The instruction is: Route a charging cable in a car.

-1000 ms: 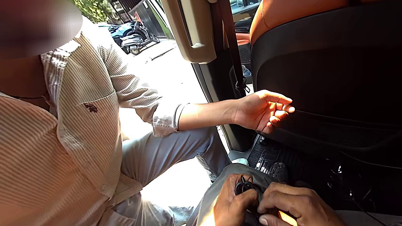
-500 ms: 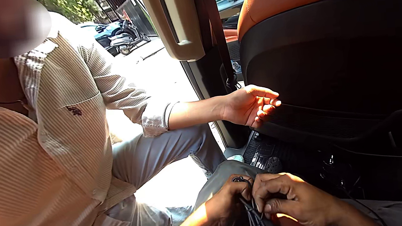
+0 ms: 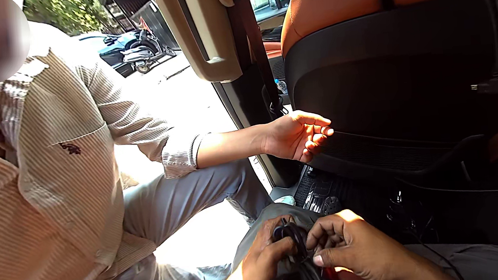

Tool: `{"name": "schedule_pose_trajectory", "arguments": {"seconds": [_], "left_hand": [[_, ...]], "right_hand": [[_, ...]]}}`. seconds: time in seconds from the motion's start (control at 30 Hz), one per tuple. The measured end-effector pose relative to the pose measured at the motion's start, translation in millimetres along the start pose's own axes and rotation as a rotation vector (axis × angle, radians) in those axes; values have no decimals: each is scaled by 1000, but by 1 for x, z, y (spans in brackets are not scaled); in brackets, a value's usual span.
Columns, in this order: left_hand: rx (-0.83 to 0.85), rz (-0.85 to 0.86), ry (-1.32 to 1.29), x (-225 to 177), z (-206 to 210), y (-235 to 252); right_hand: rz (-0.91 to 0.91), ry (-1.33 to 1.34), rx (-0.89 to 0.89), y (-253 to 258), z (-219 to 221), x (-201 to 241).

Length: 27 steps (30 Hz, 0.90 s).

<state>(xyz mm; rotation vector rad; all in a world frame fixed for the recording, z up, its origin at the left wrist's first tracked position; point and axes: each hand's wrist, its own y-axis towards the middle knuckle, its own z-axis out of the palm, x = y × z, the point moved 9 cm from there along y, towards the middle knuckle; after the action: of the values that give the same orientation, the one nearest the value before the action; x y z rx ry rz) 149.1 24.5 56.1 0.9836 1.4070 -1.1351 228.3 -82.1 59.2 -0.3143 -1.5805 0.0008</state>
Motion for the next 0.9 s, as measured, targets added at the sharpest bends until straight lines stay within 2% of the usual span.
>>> {"name": "schedule_pose_trajectory", "arguments": {"seconds": [0.07, 0.17, 0.2, 0.27, 0.33, 0.37, 0.43, 0.47, 0.53, 0.6, 0.67, 0.8, 0.9], "left_hand": [[59, -15, -94, 5, 6, -2], [17, -29, -158, 9, 10, -4], [2, -51, -184, 11, 9, -3], [-6, -135, -266, 18, 10, -3], [-29, -178, -313, 20, 10, -4], [-28, -149, -296, 19, 9, -4], [-10, -48, -214, 11, 8, -4], [-11, -10, -160, 6, 8, -4], [-32, 28, -59, -2, 8, -6], [-51, 57, 22, -9, 7, -7], [-60, 76, 55, -13, 7, -7], [-58, 93, 86, -16, 7, -4], [-30, 8, 32, -6, 9, -8]], "right_hand": [[-176, -227, -64, -4, -6, 10], [-750, -667, -257, -21, 3, 37], [-892, -838, -319, -28, 10, 43], [-1006, -1004, -369, -35, 16, 46], [-907, -890, -401, -29, 8, 41], [-762, -756, -413, -24, -1, 34], [-343, -477, -398, -13, -20, 13], [-145, -331, -338, -10, -24, 1], [34, -25, -157, -8, -15, -12], [76, 215, -51, -8, -3, -13], [77, 316, -50, -8, 1, -11], [10, 243, -146, -8, -2, -3], [-140, 83, -178, -12, 0, 5]]}}
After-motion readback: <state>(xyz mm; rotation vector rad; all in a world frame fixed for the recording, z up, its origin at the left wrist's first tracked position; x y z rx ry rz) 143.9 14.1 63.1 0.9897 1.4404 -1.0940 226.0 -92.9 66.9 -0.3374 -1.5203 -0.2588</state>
